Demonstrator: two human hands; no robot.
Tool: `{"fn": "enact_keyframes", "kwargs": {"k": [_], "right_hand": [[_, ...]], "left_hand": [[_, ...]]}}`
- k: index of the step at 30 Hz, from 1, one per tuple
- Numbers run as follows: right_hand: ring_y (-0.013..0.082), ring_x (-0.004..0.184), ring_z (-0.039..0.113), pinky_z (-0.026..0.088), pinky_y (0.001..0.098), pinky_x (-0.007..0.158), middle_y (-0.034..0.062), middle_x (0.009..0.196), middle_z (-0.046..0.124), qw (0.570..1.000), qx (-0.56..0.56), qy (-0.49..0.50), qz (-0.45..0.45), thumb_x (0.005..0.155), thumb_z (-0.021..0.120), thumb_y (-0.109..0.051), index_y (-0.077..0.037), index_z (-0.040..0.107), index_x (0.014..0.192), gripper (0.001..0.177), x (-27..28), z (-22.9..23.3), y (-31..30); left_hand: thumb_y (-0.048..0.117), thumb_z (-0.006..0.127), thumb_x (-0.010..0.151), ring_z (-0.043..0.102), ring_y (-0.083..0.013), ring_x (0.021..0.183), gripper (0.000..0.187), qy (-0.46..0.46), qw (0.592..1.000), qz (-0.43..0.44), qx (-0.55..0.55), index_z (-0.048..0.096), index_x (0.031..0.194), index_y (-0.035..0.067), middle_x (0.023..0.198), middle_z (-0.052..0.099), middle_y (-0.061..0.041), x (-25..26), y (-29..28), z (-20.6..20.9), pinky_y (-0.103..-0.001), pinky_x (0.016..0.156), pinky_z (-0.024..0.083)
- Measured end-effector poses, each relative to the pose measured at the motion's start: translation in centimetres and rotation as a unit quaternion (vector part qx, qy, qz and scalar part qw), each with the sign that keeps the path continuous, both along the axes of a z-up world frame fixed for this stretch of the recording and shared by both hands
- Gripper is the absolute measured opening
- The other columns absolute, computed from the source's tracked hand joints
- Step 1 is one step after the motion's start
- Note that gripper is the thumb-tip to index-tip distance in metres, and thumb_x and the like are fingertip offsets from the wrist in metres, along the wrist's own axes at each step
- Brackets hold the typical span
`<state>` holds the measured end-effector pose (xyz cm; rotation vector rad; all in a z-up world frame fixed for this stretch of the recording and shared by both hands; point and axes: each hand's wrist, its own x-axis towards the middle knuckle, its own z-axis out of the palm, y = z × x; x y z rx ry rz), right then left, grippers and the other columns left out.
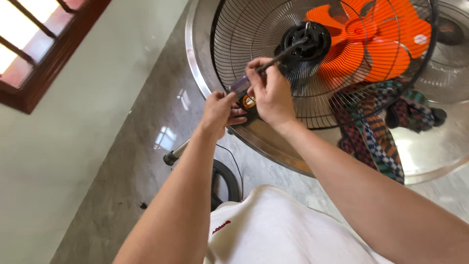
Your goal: The person disassembles a standing fan by removing the front grille and the orange fan blades. They use a wrench and a screwdriver to loosen and remove fasteners, then detach the grille and blades from the motor housing.
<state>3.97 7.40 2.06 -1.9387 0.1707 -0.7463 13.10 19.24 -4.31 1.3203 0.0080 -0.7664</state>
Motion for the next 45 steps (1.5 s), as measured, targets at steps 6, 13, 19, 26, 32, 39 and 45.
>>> {"fn": "enact_keyframes", "kwargs": {"k": [6, 13, 19, 26, 32, 39, 45], "right_hand": [[0.0093, 0.072, 0.069, 0.055, 0.0238, 0.063, 0.0022, 0.086, 0.071, 0.999, 0.004, 0.036, -0.014, 0.104, 0.061, -0.021, -0.006, 0.065, 0.112, 0.017, 0.1, -1.4, -2.2], [0.0135, 0.074, 0.068, 0.053, 0.0299, 0.068, 0.0036, 0.081, 0.070, 0.994, 0.046, 0.018, -0.095, 0.114, 0.052, -0.029, -0.005, 0.068, 0.104, 0.030, 1.4, -1.8, -3.8], [0.0163, 0.082, 0.073, 0.058, 0.0351, 0.078, 0.0041, 0.090, 0.076, 0.961, -0.146, 0.236, 0.021, 0.078, 0.082, -0.033, -0.010, 0.075, 0.101, 0.033, 3.6, -2.4, -5.6], [0.0218, 0.092, 0.070, 0.056, 0.0402, 0.081, 0.0040, 0.095, 0.071, 0.920, -0.206, 0.333, 0.020, 0.080, 0.084, -0.036, -0.013, 0.072, 0.111, 0.041, 2.6, -3.0, -4.8], [0.0196, 0.093, 0.070, 0.056, 0.0390, 0.082, 0.0019, 0.095, 0.072, 0.912, -0.185, 0.367, 0.013, 0.079, 0.085, -0.037, -0.015, 0.070, 0.114, 0.043, 1.8, -1.8, -4.4], [0.0183, 0.094, 0.070, 0.056, 0.0399, 0.079, -0.0013, 0.096, 0.071, 0.902, -0.189, 0.389, -0.006, 0.079, 0.085, -0.038, -0.016, 0.068, 0.113, 0.044, 1.2, -1.2, -3.8], [0.0180, 0.094, 0.071, 0.056, 0.0386, 0.081, -0.0011, 0.095, 0.072, 0.904, -0.184, 0.385, -0.006, 0.077, 0.086, -0.039, -0.017, 0.068, 0.114, 0.047, 1.5, -1.6, -4.2]], "left_hand": [[0.014, 0.060, 0.092, 0.071, -0.0190, 0.062, 0.023, -0.078, 0.992, 0.061, 0.076, 0.056, 0.105, -0.004, 0.081, 0.066, -0.010, -0.5, -0.9, 0.8, -0.034, 0.054, 0.064], [0.016, 0.060, 0.094, 0.071, -0.0155, 0.063, 0.022, -0.047, 0.994, 0.079, 0.061, 0.063, 0.101, -0.004, 0.081, 0.067, -0.007, -1.2, -0.5, -0.2, -0.030, 0.054, 0.062], [0.013, 0.061, 0.093, 0.070, -0.0183, 0.065, 0.025, -0.033, 0.994, 0.094, 0.054, 0.060, 0.111, -0.004, 0.085, 0.064, -0.010, -1.2, -0.4, 0.0, -0.034, 0.057, 0.065], [0.008, 0.055, 0.091, 0.073, -0.0220, 0.070, 0.030, -0.017, 0.995, 0.092, 0.029, 0.051, 0.119, -0.002, 0.085, 0.068, -0.015, -1.5, -0.1, 0.1, -0.038, 0.060, 0.067], [-0.001, 0.055, 0.090, 0.076, -0.0283, 0.074, 0.029, 0.008, 0.997, 0.071, -0.032, 0.050, 0.117, -0.010, 0.090, 0.070, -0.021, -0.7, 0.9, -0.7, -0.036, 0.064, 0.067], [-0.006, 0.055, 0.087, 0.078, -0.0358, 0.081, 0.030, 0.024, 0.995, 0.061, -0.072, 0.048, 0.115, -0.014, 0.103, 0.069, -0.030, -1.4, 1.4, -0.2, -0.038, 0.071, 0.065], [0.002, 0.061, 0.088, 0.078, -0.0302, 0.084, 0.029, 0.020, 0.999, 0.029, -0.041, 0.051, 0.114, -0.003, 0.099, 0.072, -0.022, -1.6, 1.9, 0.3, -0.036, 0.070, 0.066]]}}
